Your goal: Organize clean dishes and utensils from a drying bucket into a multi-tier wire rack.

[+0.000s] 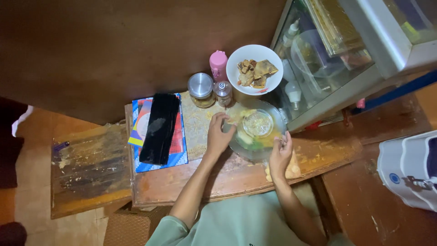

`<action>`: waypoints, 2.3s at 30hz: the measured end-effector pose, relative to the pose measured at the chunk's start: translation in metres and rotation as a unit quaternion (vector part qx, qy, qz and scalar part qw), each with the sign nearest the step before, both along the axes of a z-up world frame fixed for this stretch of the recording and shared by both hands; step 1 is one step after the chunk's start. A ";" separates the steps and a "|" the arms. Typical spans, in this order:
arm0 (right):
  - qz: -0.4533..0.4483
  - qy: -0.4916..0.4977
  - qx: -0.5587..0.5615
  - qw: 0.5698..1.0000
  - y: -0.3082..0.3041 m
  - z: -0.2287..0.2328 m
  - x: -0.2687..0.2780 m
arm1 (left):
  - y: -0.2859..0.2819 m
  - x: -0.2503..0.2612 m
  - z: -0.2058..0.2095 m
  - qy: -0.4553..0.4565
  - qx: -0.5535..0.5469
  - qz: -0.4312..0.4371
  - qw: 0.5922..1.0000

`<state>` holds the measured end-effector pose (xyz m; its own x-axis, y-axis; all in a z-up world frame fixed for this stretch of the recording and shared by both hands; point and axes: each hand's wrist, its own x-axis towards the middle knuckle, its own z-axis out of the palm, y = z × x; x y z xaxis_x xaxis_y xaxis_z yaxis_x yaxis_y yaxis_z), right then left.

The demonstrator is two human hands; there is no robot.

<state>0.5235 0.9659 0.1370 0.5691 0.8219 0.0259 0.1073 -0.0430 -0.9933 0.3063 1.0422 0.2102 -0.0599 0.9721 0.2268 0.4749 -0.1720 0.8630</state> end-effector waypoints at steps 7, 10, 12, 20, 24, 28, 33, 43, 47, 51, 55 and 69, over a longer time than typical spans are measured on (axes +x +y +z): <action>-0.040 -0.031 -0.020 0.998 0.010 0.023 -0.011 | -0.021 0.009 0.007 0.009 -0.019 -0.002 1.000; -0.045 -0.038 -0.059 0.997 0.012 0.018 -0.005 | -0.025 0.014 0.016 0.033 -0.039 0.021 0.998; -0.046 -0.156 -0.046 0.986 0.006 -0.001 0.004 | -0.024 0.015 0.031 0.023 -0.067 0.053 0.996; -0.067 0.070 -0.026 0.995 -0.014 0.036 -0.005 | -0.014 0.008 0.027 0.007 -0.013 0.019 1.000; -0.071 0.086 -0.022 0.994 -0.016 0.043 0.002 | -0.014 0.009 0.040 0.022 -0.010 -0.032 0.999; -0.019 -0.017 -0.020 0.999 -0.017 0.055 0.011 | -0.010 0.010 0.029 0.028 -0.002 -0.066 0.997; -0.024 -0.071 -0.040 0.996 -0.013 0.043 0.016 | -0.009 0.011 0.012 0.055 0.007 -0.059 0.997; 0.067 0.025 -0.075 0.995 -0.024 0.035 0.042 | -0.011 0.005 0.027 0.028 -0.002 -0.057 0.998; 0.061 0.101 -0.045 0.992 -0.022 0.032 0.049 | -0.006 0.000 0.001 -0.033 -0.018 -0.037 0.999; -0.021 0.267 -0.105 0.958 0.006 0.055 0.033 | 0.016 -0.001 -0.082 -0.409 -0.197 -0.053 0.890; 0.057 0.416 0.085 0.904 -0.002 -0.086 0.073 | 0.031 0.010 -0.072 -0.391 -0.201 -0.052 0.897; 0.084 0.478 -0.122 0.866 0.044 0.033 0.016 | 0.021 0.014 -0.068 -0.485 -0.252 -0.083 0.834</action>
